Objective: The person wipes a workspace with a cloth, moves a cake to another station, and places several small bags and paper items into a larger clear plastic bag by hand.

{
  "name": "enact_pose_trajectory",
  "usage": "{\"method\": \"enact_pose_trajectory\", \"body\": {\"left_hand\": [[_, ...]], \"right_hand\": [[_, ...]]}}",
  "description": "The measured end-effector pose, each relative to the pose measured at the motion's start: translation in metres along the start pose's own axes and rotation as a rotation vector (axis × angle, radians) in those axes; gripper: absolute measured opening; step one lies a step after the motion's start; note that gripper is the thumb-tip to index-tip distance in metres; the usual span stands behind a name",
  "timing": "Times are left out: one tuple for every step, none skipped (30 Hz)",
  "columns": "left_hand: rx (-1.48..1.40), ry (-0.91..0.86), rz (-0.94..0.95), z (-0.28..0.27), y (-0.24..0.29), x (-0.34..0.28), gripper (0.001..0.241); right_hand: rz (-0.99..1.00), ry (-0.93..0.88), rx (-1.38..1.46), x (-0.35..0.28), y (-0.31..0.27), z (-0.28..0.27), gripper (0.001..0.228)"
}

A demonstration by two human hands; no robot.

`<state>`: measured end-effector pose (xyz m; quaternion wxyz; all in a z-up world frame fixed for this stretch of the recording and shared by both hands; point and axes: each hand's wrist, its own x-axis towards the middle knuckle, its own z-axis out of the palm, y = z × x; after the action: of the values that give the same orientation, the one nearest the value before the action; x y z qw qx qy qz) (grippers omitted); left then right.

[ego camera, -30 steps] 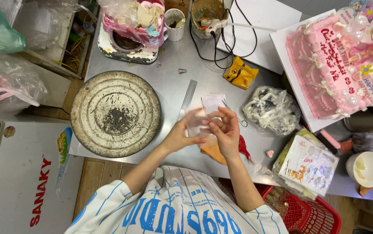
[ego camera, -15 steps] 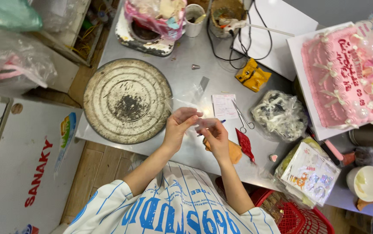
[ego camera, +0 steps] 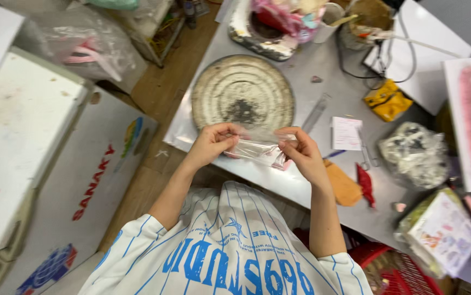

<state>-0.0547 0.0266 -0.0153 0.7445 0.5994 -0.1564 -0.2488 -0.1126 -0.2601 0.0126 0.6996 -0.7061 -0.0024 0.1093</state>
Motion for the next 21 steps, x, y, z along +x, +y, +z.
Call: {"method": "enact_pose_trajectory", "body": {"left_hand": [[-0.036, 0.013, 0.020, -0.016, 0.002, -0.013, 0.025], [-0.072, 0.027, 0.040, -0.032, 0.004, -0.026, 0.023], [-0.136, 0.048, 0.036, -0.048, 0.006, -0.039, 0.020], [-0.200, 0.069, 0.032, -0.063, 0.009, -0.052, 0.018], [-0.268, 0.090, 0.027, -0.076, 0.010, -0.067, 0.017], [-0.294, 0.074, 0.000, -0.091, 0.013, -0.082, 0.018], [-0.325, 0.055, -0.021, -0.106, 0.017, -0.094, 0.018], [-0.357, 0.036, -0.043, -0.118, 0.021, -0.104, 0.019], [-0.292, 0.045, -0.041, -0.127, 0.025, -0.112, 0.015], [-0.227, 0.053, -0.039, -0.132, 0.027, -0.123, 0.011], [-0.161, 0.062, -0.047, -0.136, 0.028, -0.137, 0.011], [-0.115, 0.095, -0.029, -0.140, 0.029, -0.149, 0.013], [-0.072, 0.123, -0.006, -0.141, 0.029, -0.158, 0.020], [-0.029, 0.152, 0.016, -0.143, 0.029, -0.165, 0.029], [-0.049, 0.220, 0.031, -0.144, 0.028, -0.169, 0.032], [-0.069, 0.288, 0.045, -0.145, 0.027, -0.172, 0.036], [-0.092, 0.358, 0.052, -0.146, 0.025, -0.177, 0.040], [-0.055, 0.413, 0.081, -0.146, 0.023, -0.183, 0.039], [-0.011, 0.466, 0.118, -0.149, 0.023, -0.187, 0.039], [0.032, 0.518, 0.156, -0.152, 0.023, -0.190, 0.038], [0.022, 0.543, 0.085, -0.155, 0.022, -0.196, 0.035]], "right_hand": [[0.004, -0.051, 0.020, 0.001, -0.001, 0.017, 0.025], [0.009, -0.102, 0.039, 0.003, -0.003, 0.033, 0.024], [0.016, -0.151, 0.058, 0.005, -0.003, 0.051, 0.024], [-0.011, -0.207, 0.091, 0.007, -0.003, 0.071, 0.025], [-0.034, -0.262, 0.123, 0.005, -0.003, 0.089, 0.026], [-0.057, -0.317, 0.154, 0.003, -0.004, 0.107, 0.027], [-0.098, -0.332, 0.087, 0.003, -0.007, 0.122, 0.026], [-0.140, -0.346, 0.019, 0.002, -0.010, 0.139, 0.026], [-0.190, -0.357, -0.049, 0.005, -0.014, 0.155, 0.025], [-0.179, -0.321, -0.133, 0.008, -0.020, 0.170, 0.022], [-0.162, -0.281, -0.208, 0.008, -0.023, 0.186, 0.019], [-0.143, -0.242, -0.283, 0.009, -0.027, 0.202, 0.017], [-0.142, -0.217, -0.288, 0.011, -0.031, 0.216, 0.016], [-0.140, -0.192, -0.292, 0.015, -0.034, 0.228, 0.016], [-0.140, -0.165, -0.298, 0.020, -0.037, 0.238, 0.017], [-0.089, -0.165, -0.174, 0.027, -0.039, 0.246, 0.025], [-0.030, -0.165, -0.046, 0.034, -0.039, 0.254, 0.034], [0.029, -0.163, 0.083, 0.037, -0.038, 0.261, 0.044], [0.063, -0.225, 0.071, 0.042, -0.036, 0.268, 0.037], [0.097, -0.288, 0.060, 0.047, -0.034, 0.274, 0.031], [0.136, -0.348, 0.051, 0.049, -0.029, 0.280, 0.026]]}}
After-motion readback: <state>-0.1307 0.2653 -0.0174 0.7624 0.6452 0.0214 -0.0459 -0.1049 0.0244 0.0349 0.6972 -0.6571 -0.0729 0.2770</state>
